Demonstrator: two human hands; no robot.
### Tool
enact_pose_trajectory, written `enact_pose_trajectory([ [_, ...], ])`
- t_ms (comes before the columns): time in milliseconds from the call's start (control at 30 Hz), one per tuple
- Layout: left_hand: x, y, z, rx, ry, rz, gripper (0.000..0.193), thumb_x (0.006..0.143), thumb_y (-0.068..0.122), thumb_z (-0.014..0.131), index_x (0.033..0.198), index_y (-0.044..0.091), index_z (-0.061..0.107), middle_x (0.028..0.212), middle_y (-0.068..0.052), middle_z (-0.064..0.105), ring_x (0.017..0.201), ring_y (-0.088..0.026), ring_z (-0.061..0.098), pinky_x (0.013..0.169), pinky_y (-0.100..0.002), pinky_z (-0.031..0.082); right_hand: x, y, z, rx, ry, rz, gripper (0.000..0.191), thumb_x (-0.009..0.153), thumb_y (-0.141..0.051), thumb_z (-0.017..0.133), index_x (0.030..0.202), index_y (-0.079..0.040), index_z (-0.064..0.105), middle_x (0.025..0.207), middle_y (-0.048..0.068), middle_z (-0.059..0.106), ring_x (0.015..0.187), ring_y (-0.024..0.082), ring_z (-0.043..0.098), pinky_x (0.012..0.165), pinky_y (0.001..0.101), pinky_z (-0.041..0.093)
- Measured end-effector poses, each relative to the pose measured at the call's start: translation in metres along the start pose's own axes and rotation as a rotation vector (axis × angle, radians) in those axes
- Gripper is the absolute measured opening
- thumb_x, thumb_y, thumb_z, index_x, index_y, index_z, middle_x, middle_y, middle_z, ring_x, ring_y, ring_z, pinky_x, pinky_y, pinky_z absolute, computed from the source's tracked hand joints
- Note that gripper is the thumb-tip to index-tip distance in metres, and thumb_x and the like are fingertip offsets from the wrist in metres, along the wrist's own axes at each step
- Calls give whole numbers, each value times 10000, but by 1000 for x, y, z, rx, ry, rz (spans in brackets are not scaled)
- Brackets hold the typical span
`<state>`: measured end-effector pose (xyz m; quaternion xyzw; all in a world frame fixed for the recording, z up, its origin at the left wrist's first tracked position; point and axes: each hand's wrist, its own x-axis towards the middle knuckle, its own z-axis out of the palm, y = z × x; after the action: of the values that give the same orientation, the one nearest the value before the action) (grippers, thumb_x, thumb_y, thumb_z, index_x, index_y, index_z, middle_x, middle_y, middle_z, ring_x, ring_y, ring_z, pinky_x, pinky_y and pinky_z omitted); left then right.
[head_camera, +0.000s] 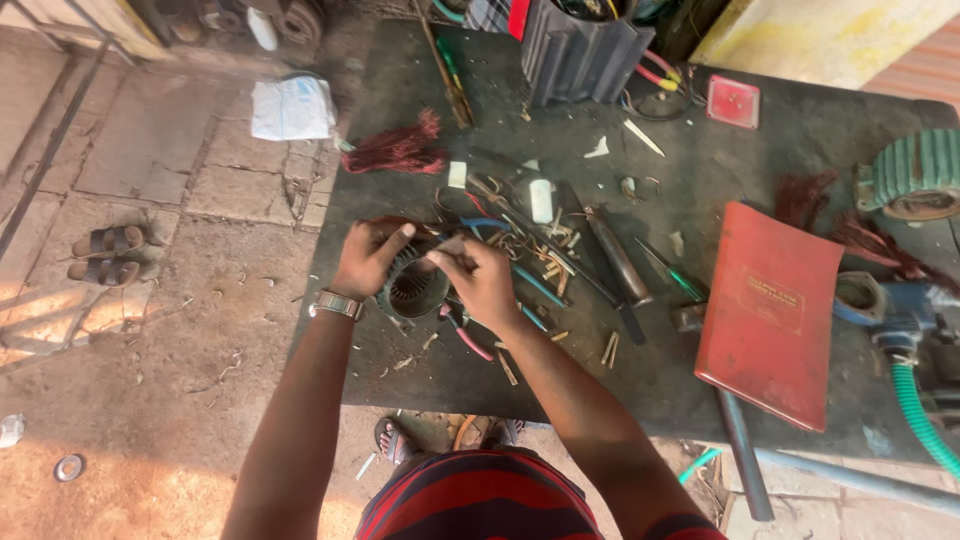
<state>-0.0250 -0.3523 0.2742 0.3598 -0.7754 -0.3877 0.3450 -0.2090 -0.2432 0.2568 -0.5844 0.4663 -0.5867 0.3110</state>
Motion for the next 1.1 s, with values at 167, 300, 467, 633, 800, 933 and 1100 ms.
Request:
enact_pose_trajectory([
  [167,2,7,-1,-30,-27,75,376,977,359,613,1005,32,794,1080,-182,769,964,-325,755,871,-388,563,-7,2,0,133,-84,25,82,1041,-81,660,991,-23,687,940,60,781,802,34,697,670,206,543],
  [300,2,10,-2,65,-31,74,380,998,364,585,1002,44,792,1045,-180,775,980,-340,744,921,-411,537,-8,5,-2,108,39,181,114,1028,-87,698,957,2,691,713,89,601,570,39,495,507,213,388],
  [467,3,11,-4,63,-36,78,388,998,378,583,982,53,796,1065,-164,772,984,-343,743,914,-407,547,-14,4,4,179,-46,41,143,1033,-126,671,937,-21,664,844,26,715,622,12,549,535,192,448],
  [633,-5,14,5,200,-11,171,381,986,390,592,999,71,800,1077,-135,777,1086,-315,696,1001,-442,425,-24,3,2,97,-39,46,140,1051,-130,685,991,-4,697,830,39,689,730,69,630,642,232,503],
  [800,-5,18,0,172,-36,151,389,1017,411,546,1014,118,803,1119,-92,772,1145,-273,663,1037,-427,355,-31,5,11,10,65,117,162,996,-154,717,946,-3,685,792,50,704,673,82,615,590,250,479],
  [933,-6,40,-4,267,-127,167,422,1001,476,533,1083,142,777,1191,-75,761,1217,-255,661,1094,-455,346,-38,10,-10,8,63,-24,156,1028,-176,699,978,-28,703,862,30,745,755,76,694,673,242,554],
  [1100,-10,78,-11,903,-701,276,878,802,749,625,1473,199,490,1552,-108,450,1454,-333,358,1151,-650,41,-59,20,-48,-45,298,163,148,969,-135,729,904,-15,673,687,-13,609,520,40,474,455,221,338],
])
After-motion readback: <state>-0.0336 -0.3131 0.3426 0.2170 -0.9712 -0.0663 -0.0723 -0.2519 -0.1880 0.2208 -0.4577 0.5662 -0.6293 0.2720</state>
